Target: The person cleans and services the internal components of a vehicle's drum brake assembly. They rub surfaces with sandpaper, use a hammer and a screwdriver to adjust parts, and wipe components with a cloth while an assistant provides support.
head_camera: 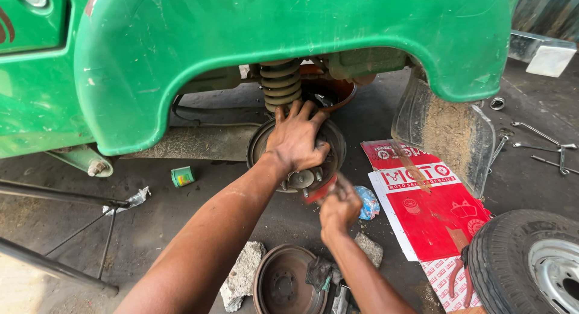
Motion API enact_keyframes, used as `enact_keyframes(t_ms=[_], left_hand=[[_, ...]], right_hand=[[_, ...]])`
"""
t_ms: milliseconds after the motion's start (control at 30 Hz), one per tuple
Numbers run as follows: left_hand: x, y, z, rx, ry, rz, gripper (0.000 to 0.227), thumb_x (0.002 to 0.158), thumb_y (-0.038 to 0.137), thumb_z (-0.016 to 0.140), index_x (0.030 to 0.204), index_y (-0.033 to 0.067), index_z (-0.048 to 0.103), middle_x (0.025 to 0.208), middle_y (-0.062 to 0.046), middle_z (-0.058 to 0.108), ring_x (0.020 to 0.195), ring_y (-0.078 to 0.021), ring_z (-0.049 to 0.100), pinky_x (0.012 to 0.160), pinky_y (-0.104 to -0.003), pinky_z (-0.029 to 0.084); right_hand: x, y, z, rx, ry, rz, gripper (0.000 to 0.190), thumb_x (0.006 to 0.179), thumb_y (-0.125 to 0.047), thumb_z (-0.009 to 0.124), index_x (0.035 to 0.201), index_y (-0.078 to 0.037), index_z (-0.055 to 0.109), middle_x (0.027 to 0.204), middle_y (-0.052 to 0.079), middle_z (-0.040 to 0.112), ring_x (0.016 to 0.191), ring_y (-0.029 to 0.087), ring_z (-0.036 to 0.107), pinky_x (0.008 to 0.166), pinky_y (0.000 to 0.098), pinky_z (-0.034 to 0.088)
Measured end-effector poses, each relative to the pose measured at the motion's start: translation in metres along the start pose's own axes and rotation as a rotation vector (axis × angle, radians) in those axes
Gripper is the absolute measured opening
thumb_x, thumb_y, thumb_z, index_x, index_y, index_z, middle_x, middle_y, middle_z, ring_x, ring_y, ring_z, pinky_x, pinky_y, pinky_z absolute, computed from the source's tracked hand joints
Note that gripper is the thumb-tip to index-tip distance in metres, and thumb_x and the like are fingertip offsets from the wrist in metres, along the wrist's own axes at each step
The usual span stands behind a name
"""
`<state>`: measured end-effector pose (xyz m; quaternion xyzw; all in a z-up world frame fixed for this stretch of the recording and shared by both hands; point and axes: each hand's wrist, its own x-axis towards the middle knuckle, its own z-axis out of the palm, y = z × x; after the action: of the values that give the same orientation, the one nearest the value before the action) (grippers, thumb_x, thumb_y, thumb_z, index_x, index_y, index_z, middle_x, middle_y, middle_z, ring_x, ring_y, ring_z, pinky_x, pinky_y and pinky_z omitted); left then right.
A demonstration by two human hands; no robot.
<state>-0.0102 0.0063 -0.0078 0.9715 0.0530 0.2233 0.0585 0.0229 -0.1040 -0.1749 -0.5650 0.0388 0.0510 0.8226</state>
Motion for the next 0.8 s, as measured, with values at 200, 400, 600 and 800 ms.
enact_keyframes(t_ms=[200,400,600,800], left_hand=[[0.001,-0.002,0.002,-0.002,0.008,0.001,0.077,0.072,0.044,0.068,0.141,0.0139,0.054,0.145,-0.019,0.046,0.143,-0.0389,0.033,0.115,-0.067,0.023],[0.001,-0.001,0.002,-0.001,0.005,0.007,0.079,0.073,0.046,0.068,0.142,0.0131,0.053,0.146,-0.02,0.045,0.144,-0.0395,0.032,0.115,-0.067,0.022],[-0.012,0.0,-0.014,-0.16,0.133,-0.007,0.073,0.075,0.043,0.068,0.14,0.0102,0.057,0.142,-0.024,0.048,0.139,-0.0416,0.037,0.117,-0.059,0.028],[-0.047,0.0,-0.029,-0.442,0.329,-0.089,0.053,0.084,0.043,0.07,0.118,0.0019,0.07,0.123,-0.024,0.064,0.12,-0.0396,0.057,0.105,-0.049,0.044]], right_hand=[[0.003,0.001,-0.001,0.092,0.008,0.093,0.035,0.09,0.014,0.046,0.118,0.001,0.061,0.101,0.017,0.07,0.079,0.025,0.073,0.068,0.0416,0.065],[0.029,0.0,-0.02,-0.21,-0.034,-0.072,0.044,0.083,0.015,0.05,0.122,-0.005,0.053,0.099,0.014,0.068,0.083,0.021,0.068,0.068,0.0344,0.057],[0.062,-0.078,-0.053,-0.575,-0.15,-0.562,0.049,0.084,0.008,0.072,0.122,-0.005,0.045,0.097,0.017,0.074,0.09,0.018,0.071,0.083,0.0284,0.052],[0.037,-0.145,-0.037,-0.292,-0.368,-0.28,0.044,0.089,0.008,0.067,0.124,-0.007,0.045,0.102,0.019,0.076,0.087,0.018,0.072,0.076,0.03,0.058]])
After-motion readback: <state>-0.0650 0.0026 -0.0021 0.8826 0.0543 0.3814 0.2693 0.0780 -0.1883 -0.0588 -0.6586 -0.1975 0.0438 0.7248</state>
